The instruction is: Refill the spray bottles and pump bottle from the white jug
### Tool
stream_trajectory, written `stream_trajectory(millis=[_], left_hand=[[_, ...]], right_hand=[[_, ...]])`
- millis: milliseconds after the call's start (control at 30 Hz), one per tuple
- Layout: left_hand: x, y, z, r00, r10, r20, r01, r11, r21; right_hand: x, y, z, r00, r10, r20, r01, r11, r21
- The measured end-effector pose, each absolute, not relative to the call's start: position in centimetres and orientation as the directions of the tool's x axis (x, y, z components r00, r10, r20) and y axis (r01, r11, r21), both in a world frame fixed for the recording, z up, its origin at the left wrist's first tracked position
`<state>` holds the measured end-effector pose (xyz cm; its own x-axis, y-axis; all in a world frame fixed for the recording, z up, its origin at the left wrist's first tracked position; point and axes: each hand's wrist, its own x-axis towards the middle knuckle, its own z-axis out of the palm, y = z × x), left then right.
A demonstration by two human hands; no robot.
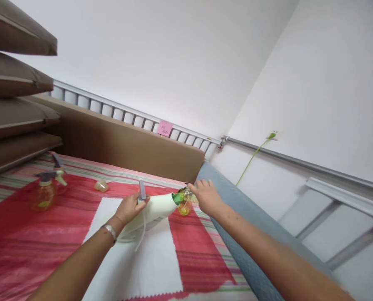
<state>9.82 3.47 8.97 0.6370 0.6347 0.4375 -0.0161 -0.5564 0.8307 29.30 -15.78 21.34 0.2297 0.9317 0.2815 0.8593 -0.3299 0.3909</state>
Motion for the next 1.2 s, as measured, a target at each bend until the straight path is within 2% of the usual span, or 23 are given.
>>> stream_trajectory(millis=[133,233,267,300,333,367,433,533,700,867,1033,1200], left_hand=[[7.7,5.5,7.0,0.534,0.755,0.38,-0.149,-0.358,0.922],[5.9,6.9,5.1,0.462,0.826,0.321,-0.172,-0.271,0.947],[5.4,7.3,4.5,0.439,0.842,0.312,-0.172,-0.262,0.95],[5.0,7.5,3.9,0.416,0.857,0.303,-0.177,-0.25,0.952],[4.7,7.8,3.5,0.4,0.868,0.293,-0.18,-0.239,0.954],[4.4,7.9,3.2,0.391,0.875,0.286,-0.18,-0.232,0.956],[4.1,8.0,3.1,0.383,0.882,0.273,-0.171,-0.222,0.96],[3.7,7.8,3.6,0.372,0.888,0.27,-0.156,-0.227,0.961],[3.2,7.2,4.5,0.379,0.876,0.299,-0.162,-0.256,0.953],[2.0,7.1,4.6,0.282,0.902,0.326,-0.148,-0.295,0.944],[0.2,6.4,6.1,0.146,0.894,0.423,-0.104,-0.411,0.906],[-1.5,4.0,8.2,0.118,0.87,0.479,-0.165,-0.459,0.873]], right_hand=[[28.9,-16.3,17.5,0.336,0.887,0.318,0.925,-0.374,0.067],[26.9,-16.0,11.8,0.429,0.843,0.324,0.898,-0.359,-0.255],[25.9,-15.8,9.6,0.536,0.79,0.297,0.774,-0.321,-0.546],[24.8,-15.6,7.4,0.625,0.741,0.246,0.599,-0.253,-0.76],[23.5,-15.3,5.3,0.666,0.724,0.179,0.44,-0.189,-0.878],[22.2,-15.0,3.5,0.69,0.714,0.118,0.326,-0.16,-0.932],[19.5,-14.5,0.7,0.708,0.701,0.084,0.243,-0.13,-0.961],[16.3,-14.1,-1.2,0.667,0.738,0.102,0.267,-0.11,-0.957],[14.8,-14.4,-1.2,0.586,0.802,0.118,0.317,-0.092,-0.944],[14.7,-15.0,-1.5,0.564,0.818,0.112,0.374,-0.133,-0.918],[13.4,-15.3,-1.3,0.53,0.842,0.095,0.448,-0.183,-0.875],[12.5,-15.3,-0.4,0.511,0.85,0.127,0.508,-0.179,-0.843]])
